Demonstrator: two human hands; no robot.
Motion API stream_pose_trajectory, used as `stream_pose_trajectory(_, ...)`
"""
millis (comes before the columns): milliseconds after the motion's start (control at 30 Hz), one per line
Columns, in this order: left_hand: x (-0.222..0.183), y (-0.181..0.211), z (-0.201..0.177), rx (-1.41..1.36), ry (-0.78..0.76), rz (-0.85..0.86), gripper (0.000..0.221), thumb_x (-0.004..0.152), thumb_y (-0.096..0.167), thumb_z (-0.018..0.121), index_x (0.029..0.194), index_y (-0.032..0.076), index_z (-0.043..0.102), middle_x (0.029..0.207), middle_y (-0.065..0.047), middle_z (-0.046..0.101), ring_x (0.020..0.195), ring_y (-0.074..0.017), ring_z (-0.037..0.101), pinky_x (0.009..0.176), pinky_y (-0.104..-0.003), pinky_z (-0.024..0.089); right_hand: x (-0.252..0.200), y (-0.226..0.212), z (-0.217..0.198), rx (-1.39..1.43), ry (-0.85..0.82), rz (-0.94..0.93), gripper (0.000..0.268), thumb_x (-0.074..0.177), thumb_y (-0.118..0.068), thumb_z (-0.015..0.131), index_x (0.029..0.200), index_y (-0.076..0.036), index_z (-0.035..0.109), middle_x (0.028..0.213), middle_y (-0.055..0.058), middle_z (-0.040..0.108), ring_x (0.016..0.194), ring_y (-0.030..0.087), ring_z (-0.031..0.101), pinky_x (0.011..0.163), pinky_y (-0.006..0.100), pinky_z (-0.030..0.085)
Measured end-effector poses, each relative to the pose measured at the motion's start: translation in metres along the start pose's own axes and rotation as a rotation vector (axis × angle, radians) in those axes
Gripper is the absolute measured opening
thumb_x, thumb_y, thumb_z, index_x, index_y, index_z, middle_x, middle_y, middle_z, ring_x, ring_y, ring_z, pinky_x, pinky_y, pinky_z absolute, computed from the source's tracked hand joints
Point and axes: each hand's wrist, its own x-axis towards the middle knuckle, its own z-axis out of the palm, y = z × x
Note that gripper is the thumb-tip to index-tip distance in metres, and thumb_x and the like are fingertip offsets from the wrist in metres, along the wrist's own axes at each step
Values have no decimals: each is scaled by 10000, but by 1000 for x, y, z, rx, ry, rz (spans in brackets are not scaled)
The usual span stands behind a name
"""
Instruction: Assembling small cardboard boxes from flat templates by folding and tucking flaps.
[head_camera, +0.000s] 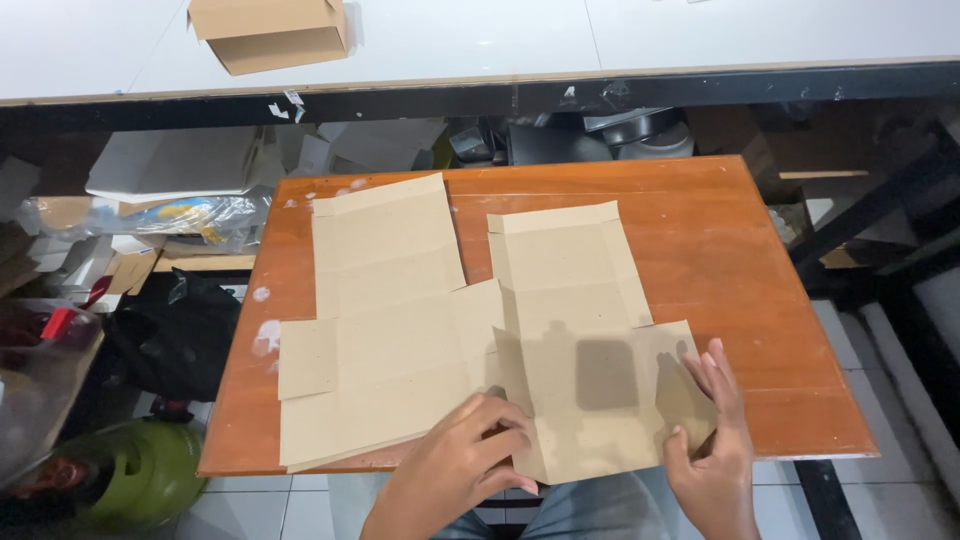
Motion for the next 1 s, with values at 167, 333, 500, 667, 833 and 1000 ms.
stream_pose_trajectory(167,-9,4,6,-85,85,-183,252,929,282,791,1005,105,629,1264,-124,534,1125,-274,573,790,-367,568,-3,6,9,313,5,43,826,875,142,481,1601,-139,206,1658,128,383,1425,300,534,544,171,480)
stream_pose_trajectory(333,-26,2,24,-141,198,-52,163,988,151,716,1011,11,637,1208,-150,600,1103,-304,613,931,-422,521,2,7,12,266,-176,419,670,894,59,395,1539,-124,396,1563,51,577,1508,156,486,1062,276,426)
stream_pose_trajectory(500,-14,24,10,-109,212,25,298,1020,-39,606,1313,15,594,1396,-218,599,1246,-390,653,1006,-444,602,11,-5,8,215,-262,512,616,910,29,386,1490,-143,502,1574,2,585,1507,132,503,1119,270,393)
stream_pose_trajectory(667,-2,-1,18,405,239,42,677,847,127,915,1428,140,568,1479,17,582,1291,-253,575,1032,-434,477,5,4,6,177,-231,513,585,904,34,413,1423,-166,594,1459,-76,689,1162,42,612,703,251,393)
stream_pose_trajectory(833,-7,-20,19,369,182,-64,327,946,307,710,1206,117,653,1168,2,681,1140,-240,602,963,-425,424,-1,9,9,90,-197,421,538,910,5,405,1379,-145,620,1472,8,658,1439,152,560,1131,307,437)
stream_pose_trajectory(1000,-19,-39,29,447,131,-153,316,817,245,796,1082,163,644,1193,17,647,1131,-231,579,865,-388,404,-6,26,12,-24,-237,355,527,904,19,427,1354,-126,660,1489,58,577,1485,183,469,1165,359,455)
